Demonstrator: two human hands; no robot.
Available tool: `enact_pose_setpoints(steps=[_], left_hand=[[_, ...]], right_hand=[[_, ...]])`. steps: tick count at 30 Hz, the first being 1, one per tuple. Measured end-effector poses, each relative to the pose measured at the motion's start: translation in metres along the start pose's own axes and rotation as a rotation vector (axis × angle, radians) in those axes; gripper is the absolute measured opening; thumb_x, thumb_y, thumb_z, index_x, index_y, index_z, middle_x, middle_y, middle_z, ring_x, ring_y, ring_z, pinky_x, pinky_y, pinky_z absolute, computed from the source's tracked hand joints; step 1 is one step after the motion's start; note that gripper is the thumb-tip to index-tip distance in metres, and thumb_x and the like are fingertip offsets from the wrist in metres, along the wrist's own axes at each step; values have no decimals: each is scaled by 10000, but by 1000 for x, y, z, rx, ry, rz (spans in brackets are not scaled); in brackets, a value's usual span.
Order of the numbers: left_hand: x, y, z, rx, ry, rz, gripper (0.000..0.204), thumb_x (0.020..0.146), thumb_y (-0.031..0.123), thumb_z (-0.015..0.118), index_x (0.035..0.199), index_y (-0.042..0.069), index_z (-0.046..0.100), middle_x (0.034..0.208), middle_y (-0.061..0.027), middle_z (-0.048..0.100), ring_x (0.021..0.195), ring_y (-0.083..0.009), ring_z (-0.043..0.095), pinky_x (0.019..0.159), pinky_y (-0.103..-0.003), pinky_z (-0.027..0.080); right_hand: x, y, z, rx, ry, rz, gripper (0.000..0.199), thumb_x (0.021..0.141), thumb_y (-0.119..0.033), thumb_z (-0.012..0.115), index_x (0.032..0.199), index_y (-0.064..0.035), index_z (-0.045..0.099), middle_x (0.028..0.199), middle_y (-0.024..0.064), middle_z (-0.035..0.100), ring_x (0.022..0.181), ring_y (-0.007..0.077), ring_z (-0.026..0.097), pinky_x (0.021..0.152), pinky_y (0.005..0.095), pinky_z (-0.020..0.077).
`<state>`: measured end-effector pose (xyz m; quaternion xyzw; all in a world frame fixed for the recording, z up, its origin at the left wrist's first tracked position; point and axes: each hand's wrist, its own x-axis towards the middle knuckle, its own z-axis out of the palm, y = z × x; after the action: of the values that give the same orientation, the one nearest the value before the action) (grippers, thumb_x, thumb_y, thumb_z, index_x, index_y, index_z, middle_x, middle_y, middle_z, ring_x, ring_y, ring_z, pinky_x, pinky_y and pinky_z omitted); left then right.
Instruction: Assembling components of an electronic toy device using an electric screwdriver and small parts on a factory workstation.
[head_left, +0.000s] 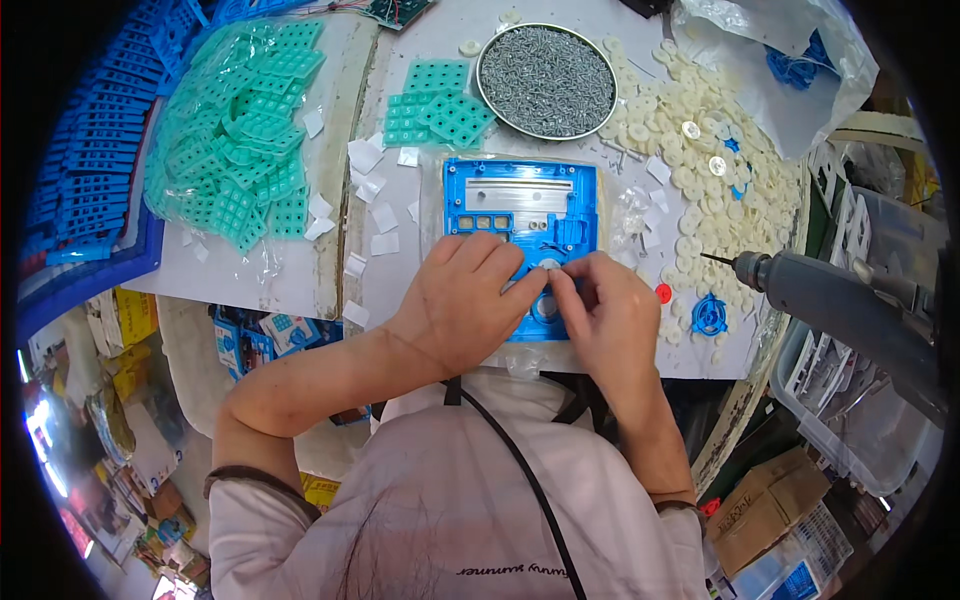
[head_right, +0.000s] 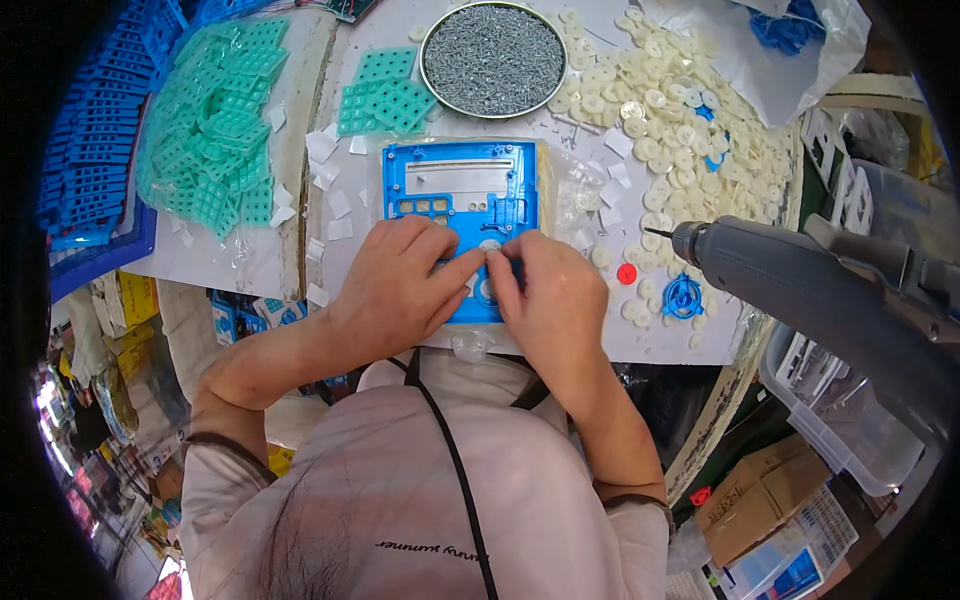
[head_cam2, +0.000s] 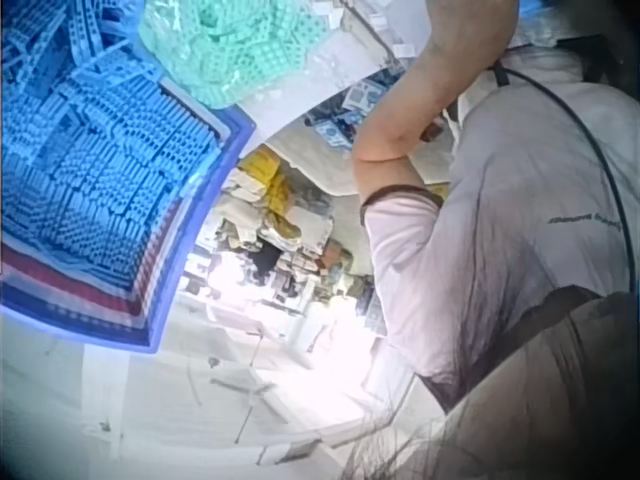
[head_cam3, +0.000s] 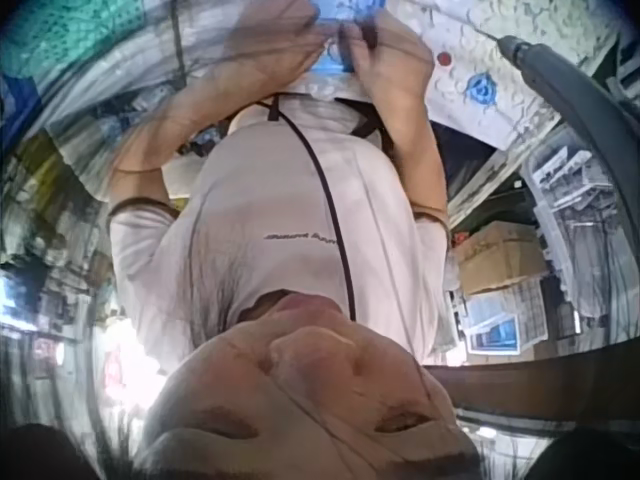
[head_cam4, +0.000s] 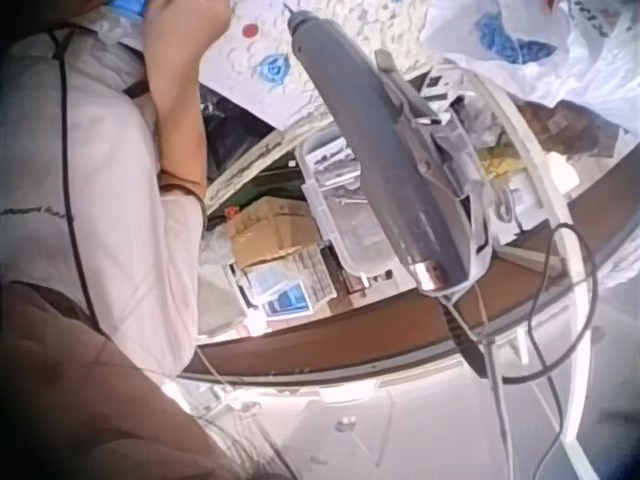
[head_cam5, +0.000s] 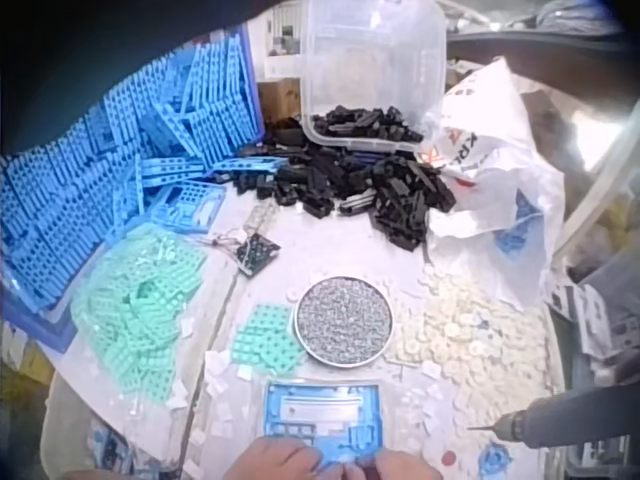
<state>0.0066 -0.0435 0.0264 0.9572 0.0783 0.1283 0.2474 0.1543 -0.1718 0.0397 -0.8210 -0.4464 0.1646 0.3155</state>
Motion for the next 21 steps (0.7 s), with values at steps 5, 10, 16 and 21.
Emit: enact_pose_setpoints(steps=[5, 10, 16, 21], left_hand=[[13, -7, -17, -183, 11, 51, 344, 774, 117, 733, 1111, 102, 665, 989, -93, 584, 897, -302, 573, 782, -438, 446], [106, -83, -24, 130, 391, 76, 124, 833, 143, 706, 935, 73, 692, 879, -104, 635, 848, -306, 617, 724, -405, 472], [154, -117, -14, 295, 85, -87, 166, 876, 308, 667, 856, 158, 738, 904, -52, 693, 971, -242, 650, 840, -465, 422], [159, -126, -5, 411, 210, -37, 210, 891, 347, 647, 866, 168, 753, 852, -35, 704, 894, -226, 671, 846, -445, 413]], right_hand=[[-23, 12, -79, 236, 126, -58, 103, 779, -18, 752, 842, 0, 672, 640, 40, 569, 555, 121, 474, 505, 293, 358], [-4, 44, -170, 832, 650, -552, 539, 896, -447, 652, 1160, 21, 613, 976, 198, 642, 953, 316, 598, 979, 525, 490], [67, 23, -151, 963, 15, -602, 583, 922, -328, 617, 1381, 2, 477, 1008, 96, 582, 796, 191, 542, 809, 402, 433], [74, 12, -128, 920, 65, -411, 471, 890, -200, 666, 1275, 32, 526, 1002, 106, 582, 770, 169, 533, 762, 355, 435]])
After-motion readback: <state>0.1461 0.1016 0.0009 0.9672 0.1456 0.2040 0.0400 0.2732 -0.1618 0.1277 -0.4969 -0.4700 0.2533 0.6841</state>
